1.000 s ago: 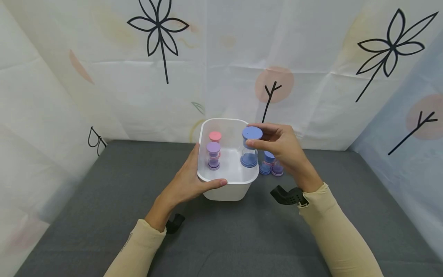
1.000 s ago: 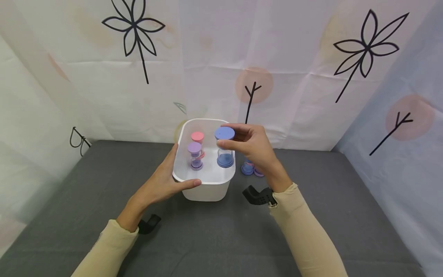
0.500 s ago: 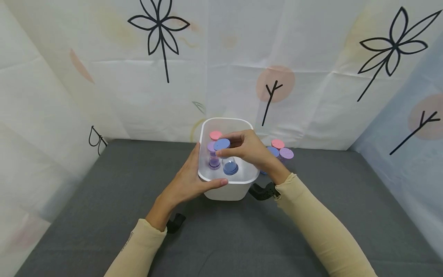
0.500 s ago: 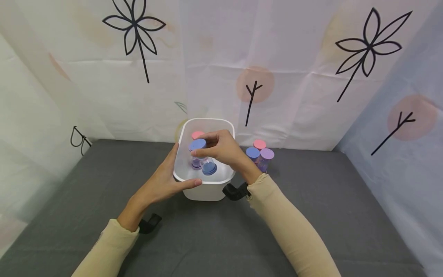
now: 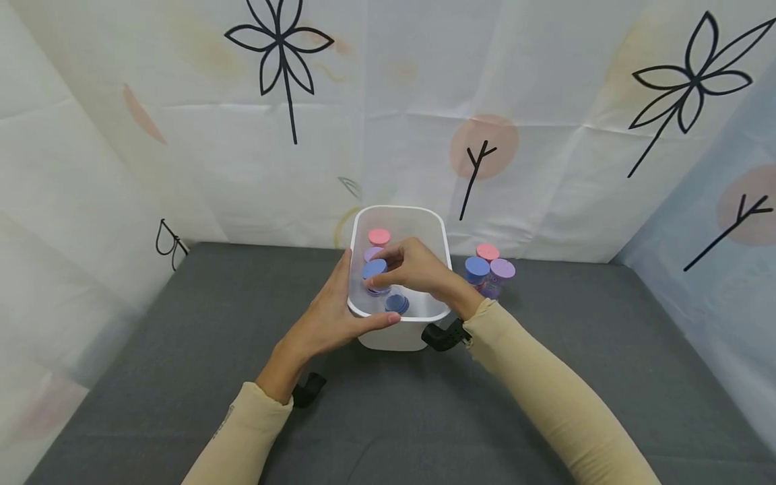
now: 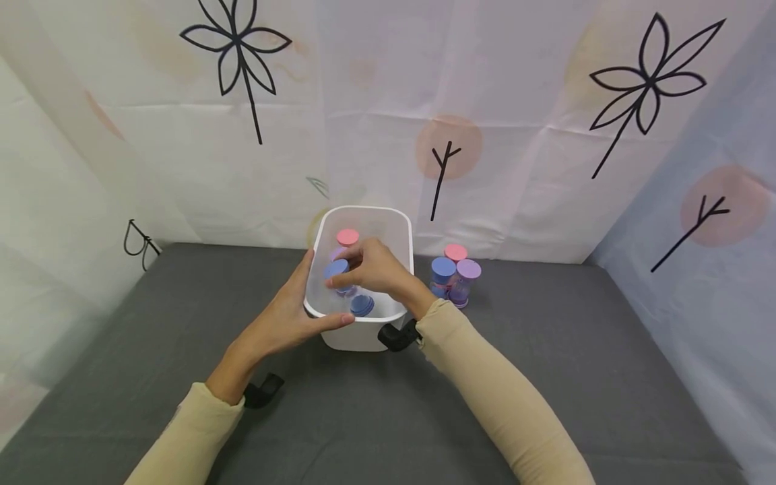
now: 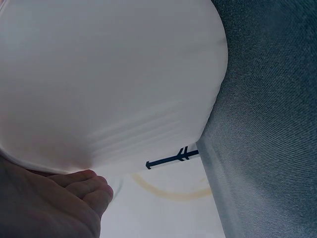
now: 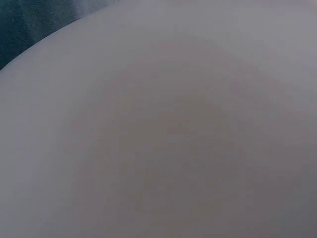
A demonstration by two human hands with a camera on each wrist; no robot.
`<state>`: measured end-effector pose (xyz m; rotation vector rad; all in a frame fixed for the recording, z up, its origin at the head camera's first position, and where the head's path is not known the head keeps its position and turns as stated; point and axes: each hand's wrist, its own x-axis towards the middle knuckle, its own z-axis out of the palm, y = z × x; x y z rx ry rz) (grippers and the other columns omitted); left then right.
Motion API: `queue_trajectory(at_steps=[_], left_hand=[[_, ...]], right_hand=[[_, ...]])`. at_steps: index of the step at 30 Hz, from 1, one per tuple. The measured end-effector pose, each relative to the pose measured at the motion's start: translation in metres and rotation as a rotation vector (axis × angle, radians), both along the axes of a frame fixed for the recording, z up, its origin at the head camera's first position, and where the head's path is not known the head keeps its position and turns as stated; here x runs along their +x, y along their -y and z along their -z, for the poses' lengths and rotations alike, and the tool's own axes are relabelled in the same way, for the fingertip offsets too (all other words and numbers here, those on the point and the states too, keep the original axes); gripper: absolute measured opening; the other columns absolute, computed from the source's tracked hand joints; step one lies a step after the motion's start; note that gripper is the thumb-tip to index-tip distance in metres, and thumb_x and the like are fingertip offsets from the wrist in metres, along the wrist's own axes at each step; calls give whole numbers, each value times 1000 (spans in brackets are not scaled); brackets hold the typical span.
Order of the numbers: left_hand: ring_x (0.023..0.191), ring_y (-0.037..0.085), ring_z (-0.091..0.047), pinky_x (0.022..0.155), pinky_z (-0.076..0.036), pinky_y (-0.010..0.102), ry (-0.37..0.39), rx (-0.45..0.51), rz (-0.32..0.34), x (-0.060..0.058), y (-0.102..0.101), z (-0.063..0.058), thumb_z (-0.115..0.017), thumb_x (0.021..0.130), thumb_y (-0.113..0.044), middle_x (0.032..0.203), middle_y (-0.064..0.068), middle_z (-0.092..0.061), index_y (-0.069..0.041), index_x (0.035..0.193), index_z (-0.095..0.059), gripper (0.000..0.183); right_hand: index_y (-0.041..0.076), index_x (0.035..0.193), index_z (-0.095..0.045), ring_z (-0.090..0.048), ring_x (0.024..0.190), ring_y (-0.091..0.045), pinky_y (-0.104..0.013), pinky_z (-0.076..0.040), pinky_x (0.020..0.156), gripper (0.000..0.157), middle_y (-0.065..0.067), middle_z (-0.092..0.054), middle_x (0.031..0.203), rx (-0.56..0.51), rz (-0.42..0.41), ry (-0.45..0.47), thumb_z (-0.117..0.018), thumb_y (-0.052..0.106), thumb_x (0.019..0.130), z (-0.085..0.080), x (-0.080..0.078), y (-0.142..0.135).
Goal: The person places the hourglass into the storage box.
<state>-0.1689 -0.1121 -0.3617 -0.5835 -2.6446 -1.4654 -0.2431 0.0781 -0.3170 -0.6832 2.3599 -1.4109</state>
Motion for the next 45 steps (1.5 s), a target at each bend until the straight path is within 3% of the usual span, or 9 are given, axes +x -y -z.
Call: queue_trajectory(at_steps=[8,19,28,37,45], left_hand=[[139,33,-43,103,-45,55,29,-11,-20,2,1,-1,-82,75,-63,168,3,-13,-22,164,5,131],[138,32,-44,101,-47,55,23,14,-5,2,1,-4,-83,76,-60,167,-2,-14,-30,163,6,128],[142,33,-38,104,-43,56,33,-16,-28,2,1,-3,-81,75,-65,169,2,-9,-23,164,5,131],[141,32,-40,104,-44,56,17,-5,-16,1,0,-3,-82,75,-63,168,3,-11,-24,164,5,131],[138,26,-42,105,-43,55,-10,13,3,0,-1,-2,-84,75,-60,167,0,-15,-29,163,5,129]], right_hand=[[-1,117,-74,-64,82,-14,-25,-51,76,41,-4,-74,90,118,-15,-41,-87,15,82,3,-3,5],[-2,126,-70,-61,82,-16,-25,-48,73,47,-6,-73,94,198,-11,-38,-85,16,85,1,-4,6],[-1,127,-69,-68,93,-17,-29,-54,82,50,-7,-74,107,256,-22,-77,-86,16,84,2,-4,7],[-4,127,-67,-69,107,-23,-35,-53,95,50,-14,-71,120,245,-46,-94,-86,7,82,2,-3,6],[-4,128,-67,-67,113,-25,-35,-52,97,51,-15,-69,125,250,-72,-122,-85,2,81,3,-3,6]])
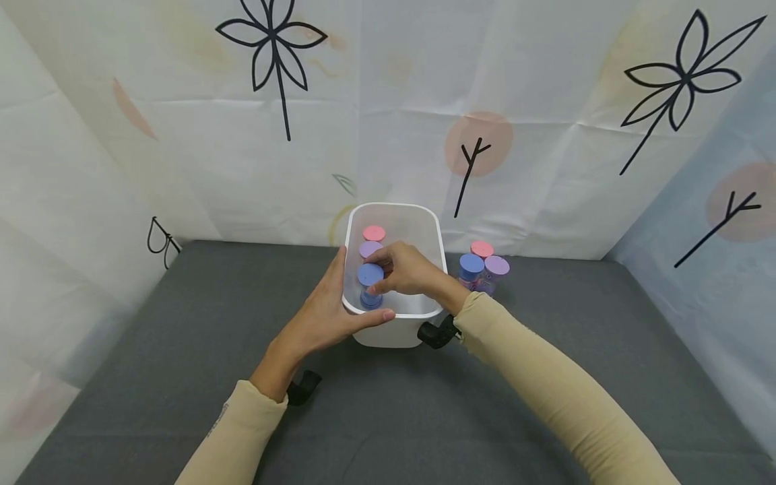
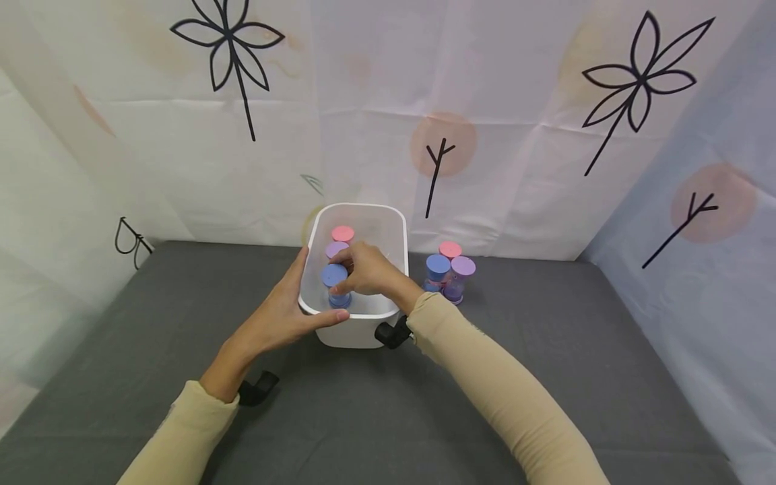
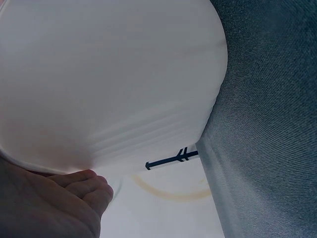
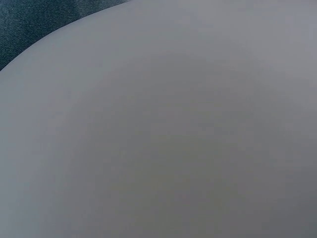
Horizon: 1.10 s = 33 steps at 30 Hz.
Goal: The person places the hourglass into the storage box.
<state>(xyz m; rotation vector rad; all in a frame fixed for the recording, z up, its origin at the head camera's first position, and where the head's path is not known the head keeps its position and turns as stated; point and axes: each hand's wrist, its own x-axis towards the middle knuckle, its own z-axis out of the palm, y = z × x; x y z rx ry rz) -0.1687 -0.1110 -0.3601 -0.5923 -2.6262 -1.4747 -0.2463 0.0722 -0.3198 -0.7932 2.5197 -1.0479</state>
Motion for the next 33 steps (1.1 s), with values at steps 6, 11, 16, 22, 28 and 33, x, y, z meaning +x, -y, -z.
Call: queue_trajectory(at_steps=[6,11,16,22,28,33], left_hand=[[140,30,-41,106,-42,55,18,-11,-9,0,0,0,-83,75,-61,168,4,-14,-22,164,5,131],[142,32,-39,107,-41,55,30,-22,-21,0,0,1,-82,75,-62,168,6,-11,-21,164,6,132],[141,32,-39,106,-41,55,33,-20,-18,0,0,1,-83,75,-62,168,6,-11,-21,164,6,132],[141,32,-40,105,-43,55,32,-14,-13,0,0,1,-83,75,-62,168,5,-11,-21,164,6,131],[143,33,-38,106,-41,56,39,-21,-19,0,1,0,-82,75,-62,169,6,-10,-20,164,6,132],[142,33,-39,105,-43,56,37,-25,-22,0,0,0,-82,75,-63,168,5,-11,-21,164,5,132]], right_hand=[[-4,127,-67,-67,111,-23,-33,-52,96,50,-14,-70,123,0,-12,10,-85,0,81,0,0,1],[-4,128,-67,-67,113,-24,-33,-52,96,50,-15,-69,125,5,-25,-1,-84,0,81,0,0,1],[-4,129,-66,-67,113,-23,-33,-52,97,51,-15,-68,126,9,-30,-24,-84,0,81,1,0,1],[-5,129,-66,-66,115,-24,-34,-51,99,53,-16,-68,127,7,-20,-36,-85,1,81,0,1,1],[-7,131,-63,-66,116,-27,-34,-51,98,56,-18,-67,128,-50,10,-27,-85,0,80,0,2,0],[-6,130,-65,-67,115,-27,-33,-51,97,57,-17,-68,127,-104,43,-17,-87,2,78,-1,4,-1]])
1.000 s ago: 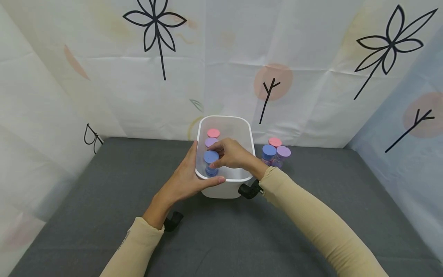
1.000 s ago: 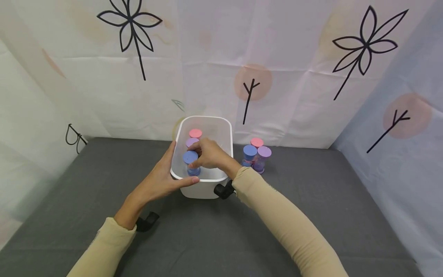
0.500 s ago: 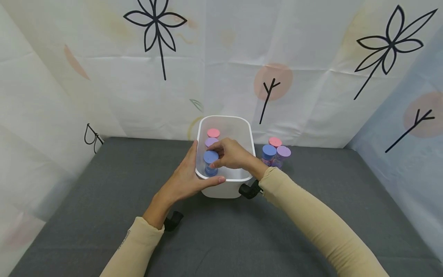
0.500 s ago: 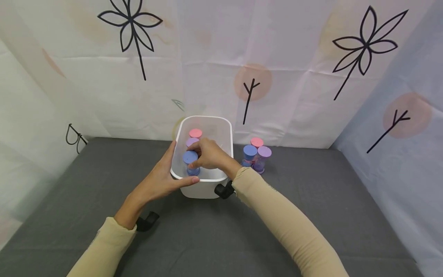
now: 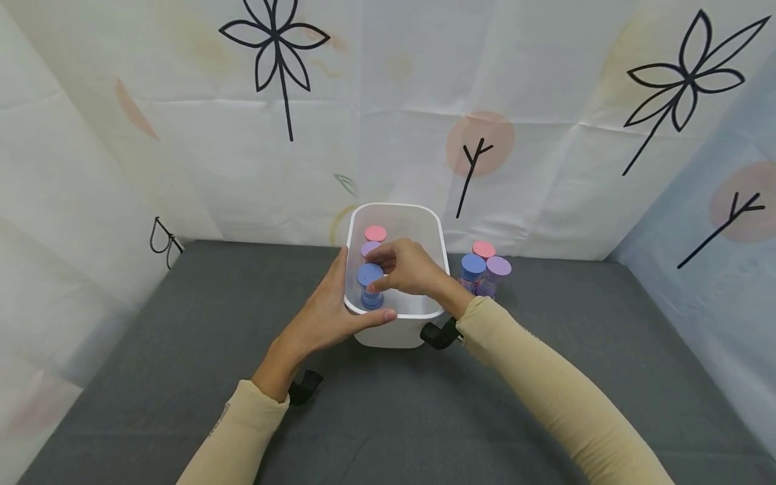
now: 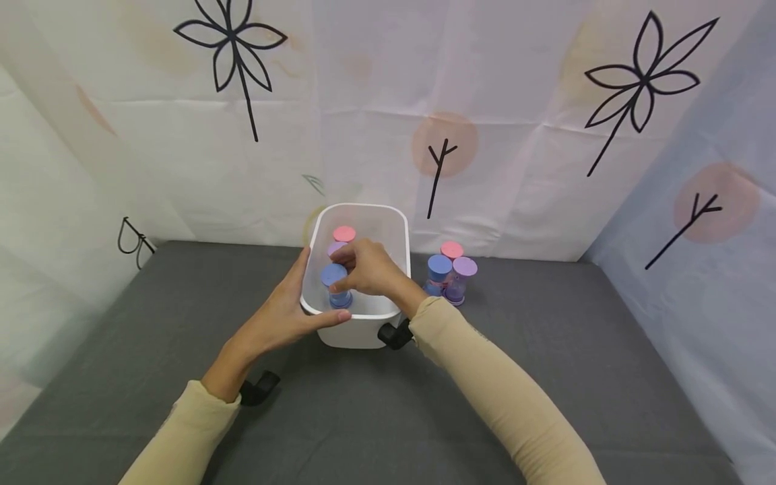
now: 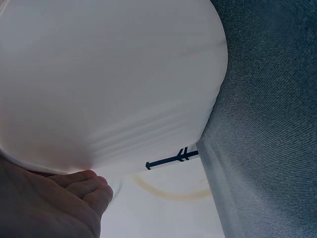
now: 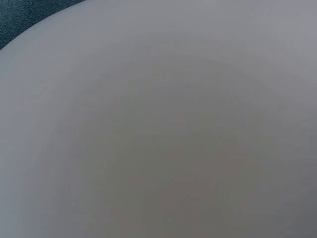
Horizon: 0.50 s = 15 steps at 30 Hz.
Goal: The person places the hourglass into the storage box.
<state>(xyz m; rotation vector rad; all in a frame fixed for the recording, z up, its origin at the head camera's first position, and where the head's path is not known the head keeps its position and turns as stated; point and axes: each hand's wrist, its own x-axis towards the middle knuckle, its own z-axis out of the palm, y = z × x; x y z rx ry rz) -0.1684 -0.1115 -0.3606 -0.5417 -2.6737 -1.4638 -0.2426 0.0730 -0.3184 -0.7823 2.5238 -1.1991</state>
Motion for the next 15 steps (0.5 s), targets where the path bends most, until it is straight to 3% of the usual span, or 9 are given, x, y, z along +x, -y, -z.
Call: queue_trajectory(at_steps=[7,15], left_hand=[[132,27,-49,99,-49,54,-23,31,20,-1,0,1,-84,75,-59,163,4,-24,-30,163,3,127],[134,26,-46,101,-47,55,-34,29,22,-2,-1,1,-84,75,-58,164,4,-23,-30,163,3,127]], right_hand=[[-5,126,-67,-69,111,-26,-32,-53,95,55,-16,-71,121,-55,37,-1,-89,4,76,-1,2,-1],[-6,128,-66,-69,110,-26,-34,-53,95,56,-17,-70,121,-16,25,28,-88,2,77,-1,2,-1]])
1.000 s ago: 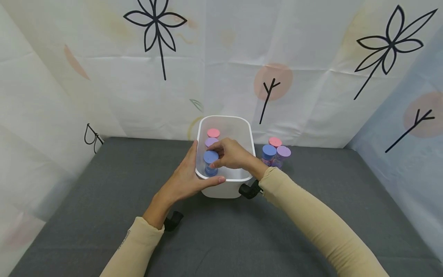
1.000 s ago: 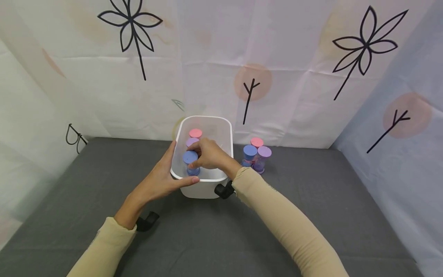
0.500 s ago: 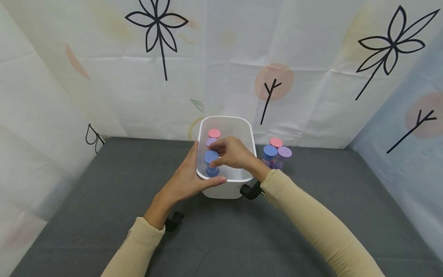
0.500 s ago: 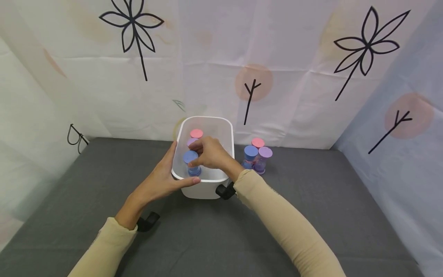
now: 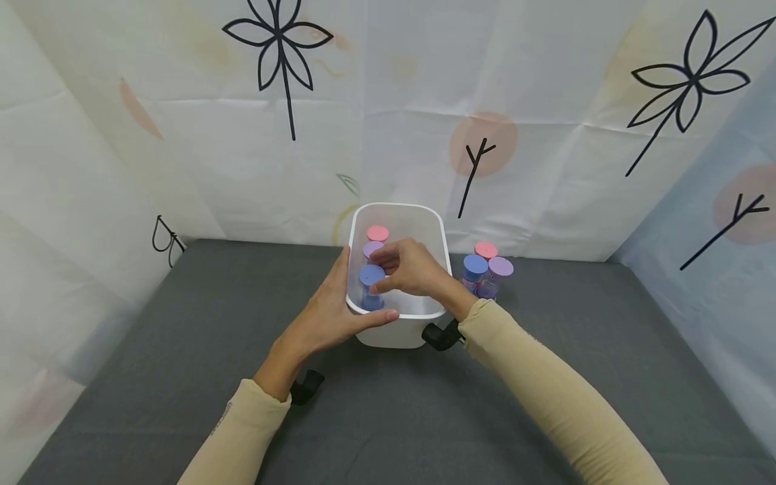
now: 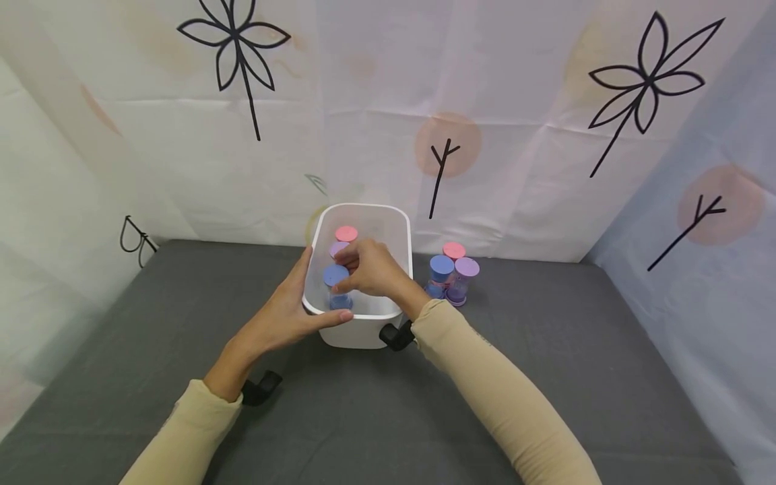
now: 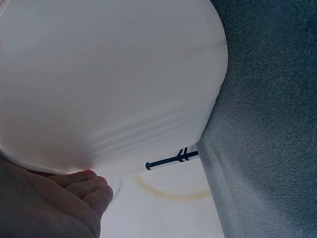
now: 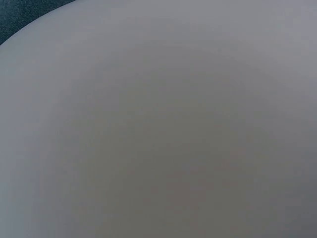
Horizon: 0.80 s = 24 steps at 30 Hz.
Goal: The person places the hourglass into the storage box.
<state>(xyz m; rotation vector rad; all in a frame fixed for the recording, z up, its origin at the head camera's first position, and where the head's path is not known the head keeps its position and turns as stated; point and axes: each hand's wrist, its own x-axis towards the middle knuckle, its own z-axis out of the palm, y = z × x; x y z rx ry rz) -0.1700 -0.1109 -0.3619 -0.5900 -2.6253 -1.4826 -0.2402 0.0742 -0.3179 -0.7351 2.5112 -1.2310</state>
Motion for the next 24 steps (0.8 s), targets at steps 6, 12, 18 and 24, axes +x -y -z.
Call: queue_trajectory(at_steps=[6,12,18,24], left_hand=[[136,27,-44,102,-46,56,4,-6,-3,0,0,0,-84,75,-59,165,5,-20,-26,164,3,128],[136,27,-44,101,-47,55,8,-5,-2,0,1,0,-84,76,-59,166,4,-18,-24,164,3,129],[133,27,-46,99,-48,56,1,11,9,0,1,0,-85,76,-57,163,5,-23,-34,162,4,126],[134,25,-45,100,-48,55,-4,11,13,0,1,0,-85,76,-58,163,4,-24,-34,162,3,126]], right_hand=[[-6,127,-66,-69,110,-26,-34,-52,96,54,-17,-70,121,26,-6,-8,-88,2,78,0,0,1],[-4,125,-68,-69,108,-25,-34,-53,95,52,-15,-71,119,59,8,-45,-88,4,78,0,-1,3],[-2,125,-69,-69,107,-24,-34,-53,95,52,-13,-72,117,102,35,-87,-89,8,78,1,0,4],[-2,124,-69,-70,106,-23,-35,-53,95,52,-12,-72,116,122,42,-96,-90,11,78,2,0,5]])
